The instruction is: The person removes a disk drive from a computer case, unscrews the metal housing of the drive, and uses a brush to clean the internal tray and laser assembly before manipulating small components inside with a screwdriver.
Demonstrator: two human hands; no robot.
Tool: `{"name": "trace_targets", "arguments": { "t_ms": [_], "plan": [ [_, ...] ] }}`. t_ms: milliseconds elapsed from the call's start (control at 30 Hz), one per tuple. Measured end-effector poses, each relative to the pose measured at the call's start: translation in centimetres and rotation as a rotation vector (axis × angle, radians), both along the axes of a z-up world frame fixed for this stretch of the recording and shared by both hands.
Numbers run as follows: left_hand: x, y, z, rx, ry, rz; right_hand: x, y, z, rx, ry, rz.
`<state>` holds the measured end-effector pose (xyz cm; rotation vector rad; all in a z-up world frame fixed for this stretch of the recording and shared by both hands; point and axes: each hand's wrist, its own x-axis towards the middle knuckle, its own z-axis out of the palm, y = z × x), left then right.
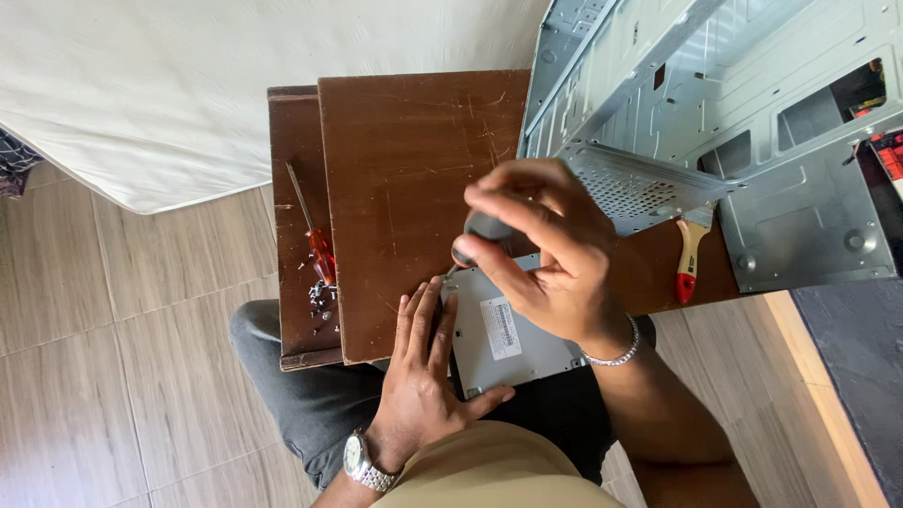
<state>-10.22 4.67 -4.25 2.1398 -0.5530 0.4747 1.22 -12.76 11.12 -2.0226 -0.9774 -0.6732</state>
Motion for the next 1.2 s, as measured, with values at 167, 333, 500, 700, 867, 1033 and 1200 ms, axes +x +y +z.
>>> {"name": "trace_targets", "arguments": {
  "t_ms": [167, 333, 500, 700, 867, 1033, 1200],
  "plan": [
    [0.0, 0.0, -0.1, -0.007, 0.000, -0.003, 0.2, -0.1, -0.4, 0.029, 0.072, 0.089],
    [0.0, 0.1, -0.1, -0.004, 0.009, -0.009, -0.1, -0.4, 0.4, -0.046, 0.005, 0.057],
    [0.1, 0.1, 0.5, 0.020, 0.018, -0.012, -0.6, 0.4, 0.9, -0.061, 0.003, -0.010],
    [1.0, 0.9, 3.0, -0.006, 0.013, -0.006, -1.5, -0.8, 1.5, 0.019, -0.050, 0.000],
    [3.8, 1.3, 2.2, 0.043, -0.025, 0.072, -3.8, -3.9, -0.6, 0.173, -0.118, -0.182],
    [6.9, 1.8, 2.6, 0.234, -0.065, 0.085, -6.6, -9.2, -4.5, 0.205, -0.237, -0.309],
    [7.7, 2.1, 3.0, 0.311, 0.006, 0.046, -10.7, -14.0, -10.8, 0.518, -0.074, -0.664]
  ]
}}
